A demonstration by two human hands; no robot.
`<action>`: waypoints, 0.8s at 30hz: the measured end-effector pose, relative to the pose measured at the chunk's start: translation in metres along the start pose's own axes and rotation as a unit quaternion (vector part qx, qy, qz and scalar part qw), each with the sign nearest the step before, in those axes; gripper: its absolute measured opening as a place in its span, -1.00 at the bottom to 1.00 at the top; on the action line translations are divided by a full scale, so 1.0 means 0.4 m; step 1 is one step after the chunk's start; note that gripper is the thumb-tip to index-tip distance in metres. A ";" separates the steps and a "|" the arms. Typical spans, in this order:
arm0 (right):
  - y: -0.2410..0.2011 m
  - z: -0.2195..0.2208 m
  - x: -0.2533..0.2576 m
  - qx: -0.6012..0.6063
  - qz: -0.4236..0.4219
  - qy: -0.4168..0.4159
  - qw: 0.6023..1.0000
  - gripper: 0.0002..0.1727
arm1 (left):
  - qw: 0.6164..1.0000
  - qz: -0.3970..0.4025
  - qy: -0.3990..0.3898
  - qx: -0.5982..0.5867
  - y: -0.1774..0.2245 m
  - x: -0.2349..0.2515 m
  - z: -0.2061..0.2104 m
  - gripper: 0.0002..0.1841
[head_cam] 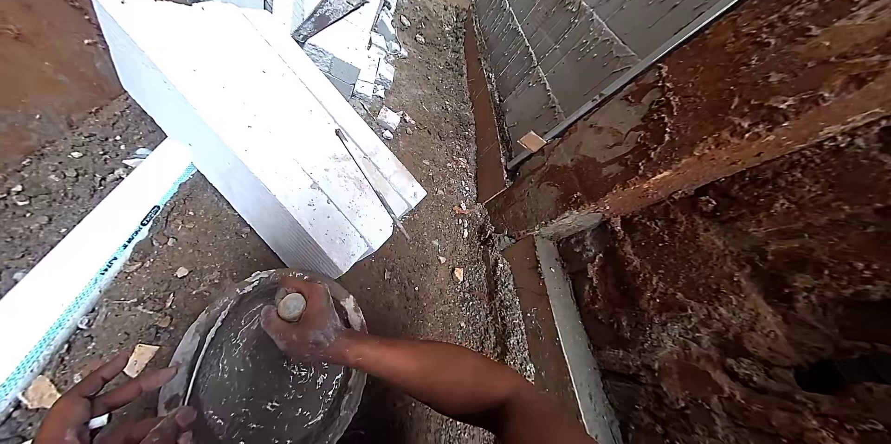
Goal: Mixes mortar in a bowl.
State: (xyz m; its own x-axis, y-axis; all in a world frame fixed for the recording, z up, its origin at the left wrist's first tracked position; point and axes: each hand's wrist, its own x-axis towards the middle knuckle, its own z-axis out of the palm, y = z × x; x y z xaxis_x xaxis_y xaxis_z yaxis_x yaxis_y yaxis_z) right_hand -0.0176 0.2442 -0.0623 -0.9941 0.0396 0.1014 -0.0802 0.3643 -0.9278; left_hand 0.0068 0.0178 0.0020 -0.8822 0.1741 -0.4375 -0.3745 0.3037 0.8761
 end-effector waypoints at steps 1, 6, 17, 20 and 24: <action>-0.004 0.000 -0.007 0.005 0.042 0.007 0.999 -0.86 | 1.000 -0.001 -0.001 0.001 0.000 -0.002 0.000 -0.02; -0.019 0.011 -0.030 0.098 0.168 0.046 0.980 -0.91 | 1.000 -0.002 0.002 0.007 0.013 -0.007 0.005 -0.04; -0.118 -0.027 -0.009 0.225 0.040 0.032 0.973 -0.87 | 1.000 -0.005 -0.001 -0.002 -0.001 -0.002 -0.002 -0.03; -0.138 -0.046 0.026 0.206 -0.077 0.102 0.970 -0.85 | 1.000 0.004 -0.002 0.007 0.001 0.003 0.004 -0.03; -0.041 0.003 0.029 0.137 -0.078 0.098 0.983 -0.86 | 0.998 0.011 0.051 0.032 0.007 -0.013 0.013 -0.10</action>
State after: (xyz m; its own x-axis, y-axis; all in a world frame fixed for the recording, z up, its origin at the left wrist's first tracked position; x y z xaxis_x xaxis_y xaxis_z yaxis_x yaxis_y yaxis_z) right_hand -0.0278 0.2376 -0.0465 -0.9368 0.1921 0.2926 -0.2743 0.1163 -0.9546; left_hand 0.0118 0.0228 0.0056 -0.9155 0.0860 -0.3930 -0.3391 0.3605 0.8689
